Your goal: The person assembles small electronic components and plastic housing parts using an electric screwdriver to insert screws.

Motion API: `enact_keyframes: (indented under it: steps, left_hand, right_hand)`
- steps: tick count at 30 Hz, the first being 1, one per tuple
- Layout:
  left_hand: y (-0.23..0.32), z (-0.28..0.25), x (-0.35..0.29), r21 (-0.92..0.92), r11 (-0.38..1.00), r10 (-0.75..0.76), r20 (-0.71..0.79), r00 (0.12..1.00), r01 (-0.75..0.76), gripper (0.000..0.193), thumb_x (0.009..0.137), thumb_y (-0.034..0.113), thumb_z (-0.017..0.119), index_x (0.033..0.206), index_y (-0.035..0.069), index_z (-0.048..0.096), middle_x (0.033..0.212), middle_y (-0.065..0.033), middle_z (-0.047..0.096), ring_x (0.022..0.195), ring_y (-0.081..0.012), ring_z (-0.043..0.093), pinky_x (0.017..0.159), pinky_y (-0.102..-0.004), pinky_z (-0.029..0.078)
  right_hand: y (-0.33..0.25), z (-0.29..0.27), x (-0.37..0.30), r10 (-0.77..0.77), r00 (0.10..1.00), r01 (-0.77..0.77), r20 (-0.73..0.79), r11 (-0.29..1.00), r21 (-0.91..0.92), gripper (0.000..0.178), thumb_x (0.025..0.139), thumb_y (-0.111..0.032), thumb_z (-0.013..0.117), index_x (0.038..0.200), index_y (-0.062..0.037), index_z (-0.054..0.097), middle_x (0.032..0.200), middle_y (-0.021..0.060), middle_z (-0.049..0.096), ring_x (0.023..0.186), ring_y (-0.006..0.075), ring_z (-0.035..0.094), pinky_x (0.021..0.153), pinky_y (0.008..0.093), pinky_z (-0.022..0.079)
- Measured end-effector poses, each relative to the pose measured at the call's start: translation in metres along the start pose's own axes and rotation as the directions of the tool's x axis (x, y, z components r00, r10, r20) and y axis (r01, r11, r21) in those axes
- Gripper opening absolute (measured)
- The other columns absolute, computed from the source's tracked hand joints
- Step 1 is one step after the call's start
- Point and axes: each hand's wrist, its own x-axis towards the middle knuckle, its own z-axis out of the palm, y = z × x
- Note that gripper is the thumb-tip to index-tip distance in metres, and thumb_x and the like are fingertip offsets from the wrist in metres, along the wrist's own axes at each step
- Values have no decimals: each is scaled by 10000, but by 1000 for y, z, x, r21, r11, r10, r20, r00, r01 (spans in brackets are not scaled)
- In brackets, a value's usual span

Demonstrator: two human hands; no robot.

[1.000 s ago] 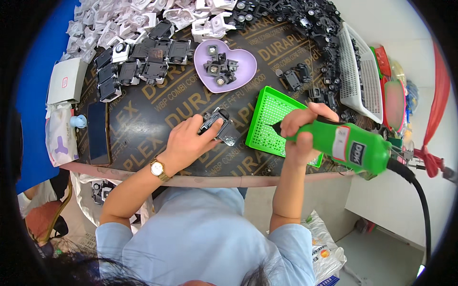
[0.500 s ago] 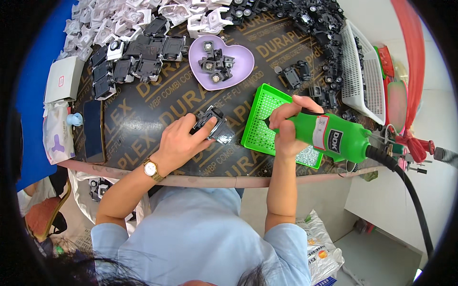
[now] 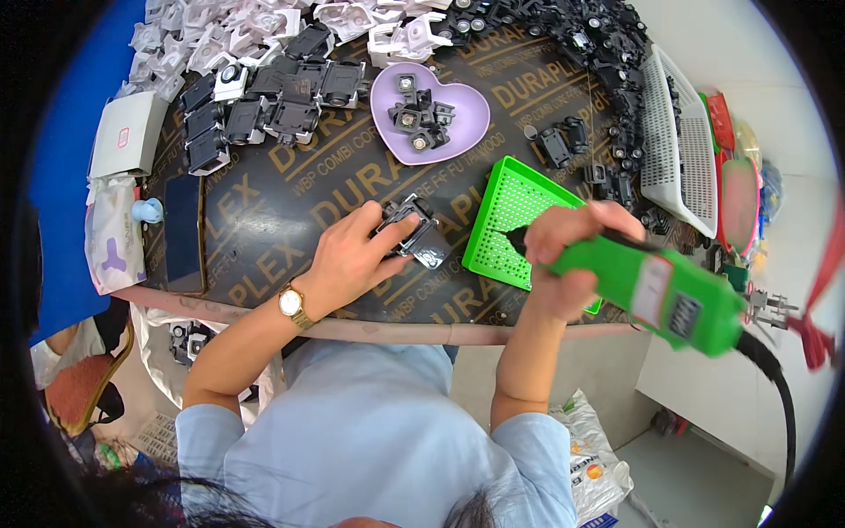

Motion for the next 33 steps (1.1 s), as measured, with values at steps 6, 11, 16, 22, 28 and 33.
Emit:
enact_keyframes:
  steps: [6, 11, 16, 22, 28, 33]
  left_hand:
    - [-2, 0, 2, -122, 992, -20, 17, 1000, 22, 538, 606, 120, 748, 1114, 132, 570, 834, -79, 404, 722, -225, 525, 596, -330, 474]
    - [-3, -2, -1, -137, 990, -43, 19, 999, 46, 525, 608, 127, 748, 1106, 140, 581, 833, -79, 401, 725, -222, 526, 595, -328, 473]
    - [-5, 0, -2, -142, 989, -38, 17, 999, 40, 511, 612, 134, 746, 1098, 143, 588, 837, -77, 403, 731, -221, 529, 596, -331, 472]
    - [-2, 2, -3, -114, 993, -20, -16, 1000, 18, 506, 619, 144, 729, 1102, 135, 580, 849, -75, 418, 731, -215, 533, 587, -323, 480]
    - [2, 14, -6, 28, 1000, -9, -122, 993, 13, 399, 678, 164, 657, 1069, 127, 584, 856, -63, 441, 664, -185, 533, 523, -287, 500]
    - [3, 11, -6, 33, 999, -17, -73, 997, 20, 410, 678, 151, 653, 1081, 122, 578, 870, -70, 438, 675, -186, 537, 529, -299, 506]
  right_hand:
    - [-7, 44, -2, -43, 974, -32, 223, 947, 320, 636, 867, -496, 548, 1216, -8, 337, 605, 18, 476, 442, 115, 425, 447, 262, 380]
    - [8, 57, -8, 1, 968, -80, 252, 949, 304, 620, 859, -491, 565, 1191, -14, 347, 599, 20, 478, 436, 127, 428, 446, 275, 394]
    - [13, 62, -11, 74, 960, -142, 269, 959, 245, 602, 850, -496, 575, 1168, -29, 364, 603, 19, 484, 436, 121, 427, 448, 269, 393]
    - [15, 70, -25, 141, 942, -214, 304, 951, 224, 544, 758, -275, 757, 1117, -20, 438, 626, 47, 523, 527, 135, 492, 515, 267, 413]
    - [9, 86, -31, 104, 966, -109, 238, 994, 9, 464, 786, -332, 712, 998, -57, 404, 531, 15, 465, 422, 138, 448, 415, 270, 383]
    - [12, 92, -34, 124, 986, -119, 108, 992, -51, 429, 796, -317, 707, 963, -63, 404, 533, 16, 466, 410, 137, 432, 407, 262, 371]
